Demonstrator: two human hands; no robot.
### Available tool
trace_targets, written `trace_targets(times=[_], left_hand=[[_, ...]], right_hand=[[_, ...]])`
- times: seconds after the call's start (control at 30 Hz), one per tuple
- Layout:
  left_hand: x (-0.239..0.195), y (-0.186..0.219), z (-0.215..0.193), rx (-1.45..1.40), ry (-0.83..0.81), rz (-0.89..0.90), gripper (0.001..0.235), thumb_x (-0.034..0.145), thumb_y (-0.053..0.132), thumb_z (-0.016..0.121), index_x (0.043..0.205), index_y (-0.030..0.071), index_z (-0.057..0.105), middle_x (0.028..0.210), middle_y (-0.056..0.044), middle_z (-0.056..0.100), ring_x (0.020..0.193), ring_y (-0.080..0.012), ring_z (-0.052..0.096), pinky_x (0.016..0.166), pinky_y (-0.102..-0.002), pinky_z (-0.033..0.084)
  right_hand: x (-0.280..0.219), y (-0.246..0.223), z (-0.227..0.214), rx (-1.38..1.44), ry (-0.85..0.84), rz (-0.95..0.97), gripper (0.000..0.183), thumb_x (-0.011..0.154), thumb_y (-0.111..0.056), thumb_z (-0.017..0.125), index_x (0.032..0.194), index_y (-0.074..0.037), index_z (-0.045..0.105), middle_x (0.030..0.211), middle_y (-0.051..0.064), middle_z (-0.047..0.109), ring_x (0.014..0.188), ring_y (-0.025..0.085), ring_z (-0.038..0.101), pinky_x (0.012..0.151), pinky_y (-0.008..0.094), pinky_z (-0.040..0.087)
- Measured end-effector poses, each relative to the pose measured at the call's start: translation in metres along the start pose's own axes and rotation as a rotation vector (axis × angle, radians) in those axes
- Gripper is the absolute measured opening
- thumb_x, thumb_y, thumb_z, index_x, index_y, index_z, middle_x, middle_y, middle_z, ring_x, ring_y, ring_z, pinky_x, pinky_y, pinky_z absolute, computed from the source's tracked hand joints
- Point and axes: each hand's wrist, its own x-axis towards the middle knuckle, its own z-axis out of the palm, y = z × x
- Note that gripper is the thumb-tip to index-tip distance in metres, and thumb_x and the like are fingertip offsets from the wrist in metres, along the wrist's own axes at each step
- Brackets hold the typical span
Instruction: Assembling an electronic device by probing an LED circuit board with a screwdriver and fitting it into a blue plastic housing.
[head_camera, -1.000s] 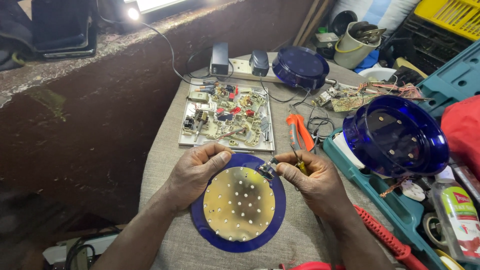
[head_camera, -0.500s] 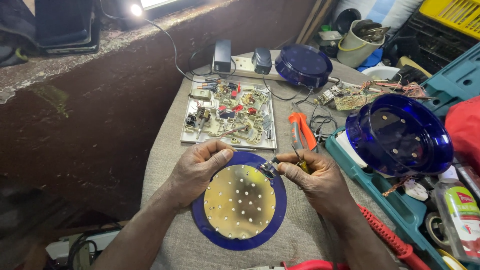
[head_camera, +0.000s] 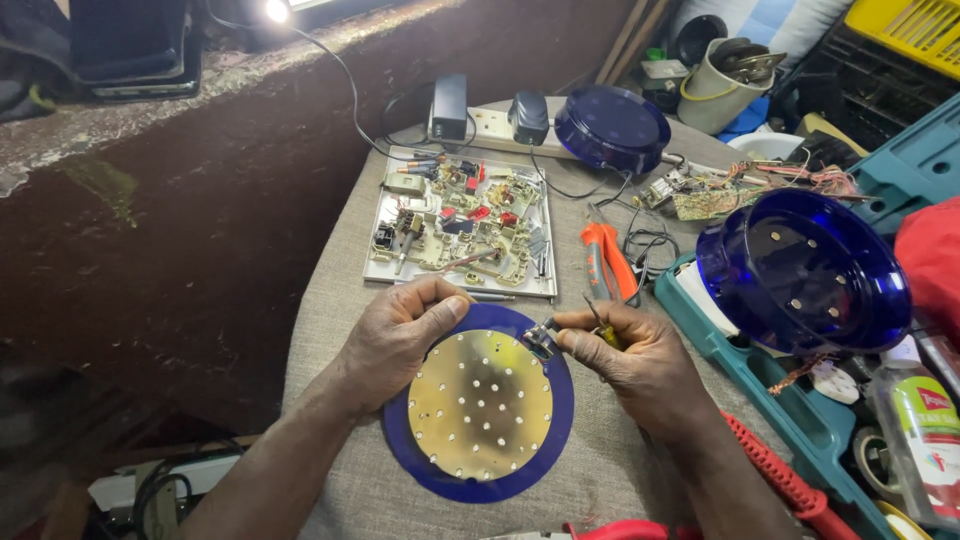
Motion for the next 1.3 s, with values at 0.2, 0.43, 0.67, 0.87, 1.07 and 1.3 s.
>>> trace_targets(times=[0.2, 0.43, 0.67, 0.87, 1.07, 1.3], left_hand=[[0.003, -0.003, -0.002, 0.093, 0.014, 0.019, 0.016, 0.106, 0.017, 0.067, 0.102, 0.003, 0.073, 0.086, -0.008, 0.074, 0.073, -0.0166, 0.070, 0.066, -0.029, 0.060], [0.004, -0.002, 0.001, 0.127, 0.012, -0.019, 0.016, 0.106, 0.016, 0.067, 0.102, 0.003, 0.073, 0.084, -0.008, 0.074, 0.071, -0.0161, 0.069, 0.063, -0.029, 0.059], [0.010, -0.007, -0.004, 0.005, 0.004, 0.032, 0.016, 0.107, 0.017, 0.065, 0.105, 0.002, 0.071, 0.087, -0.008, 0.074, 0.075, -0.0170, 0.071, 0.067, -0.030, 0.060], [0.008, -0.008, -0.003, -0.037, 0.008, 0.033, 0.017, 0.106, 0.018, 0.066, 0.105, 0.002, 0.071, 0.085, -0.009, 0.074, 0.071, -0.0183, 0.071, 0.063, -0.032, 0.061], [0.003, -0.005, -0.004, -0.059, -0.011, 0.063, 0.018, 0.105, 0.019, 0.066, 0.106, 0.003, 0.071, 0.088, -0.011, 0.077, 0.074, -0.0215, 0.075, 0.065, -0.034, 0.063], [0.004, -0.008, -0.005, -0.093, 0.000, 0.083, 0.017, 0.105, 0.018, 0.066, 0.107, 0.002, 0.072, 0.091, -0.011, 0.078, 0.076, -0.0210, 0.075, 0.068, -0.033, 0.063]], right_hand=[[-0.003, -0.006, 0.000, 0.033, -0.038, 0.053, 0.027, 0.086, -0.006, 0.082, 0.110, 0.003, 0.086, 0.104, 0.011, 0.087, 0.097, 0.017, 0.077, 0.093, 0.030, 0.060], [-0.003, -0.005, -0.011, 0.006, -0.097, 0.020, 0.030, 0.083, -0.015, 0.083, 0.109, 0.000, 0.088, 0.106, 0.009, 0.085, 0.102, 0.018, 0.076, 0.101, 0.036, 0.056], [-0.005, -0.017, -0.005, -0.106, 0.034, -0.168, 0.022, 0.092, -0.014, 0.075, 0.108, -0.006, 0.086, 0.109, 0.007, 0.083, 0.108, 0.019, 0.075, 0.103, 0.035, 0.057], [-0.014, -0.030, 0.002, -0.070, 0.127, -0.050, 0.026, 0.091, -0.015, 0.073, 0.111, -0.005, 0.086, 0.110, 0.007, 0.087, 0.113, 0.018, 0.077, 0.105, 0.034, 0.058], [-0.015, -0.028, 0.000, -0.011, 0.138, -0.097, 0.026, 0.093, -0.016, 0.070, 0.113, -0.005, 0.084, 0.114, 0.011, 0.085, 0.118, 0.024, 0.077, 0.104, 0.041, 0.060], [-0.015, -0.024, -0.001, -0.020, 0.099, -0.171, 0.024, 0.094, -0.016, 0.073, 0.112, -0.007, 0.084, 0.110, 0.008, 0.086, 0.112, 0.021, 0.079, 0.105, 0.040, 0.062]])
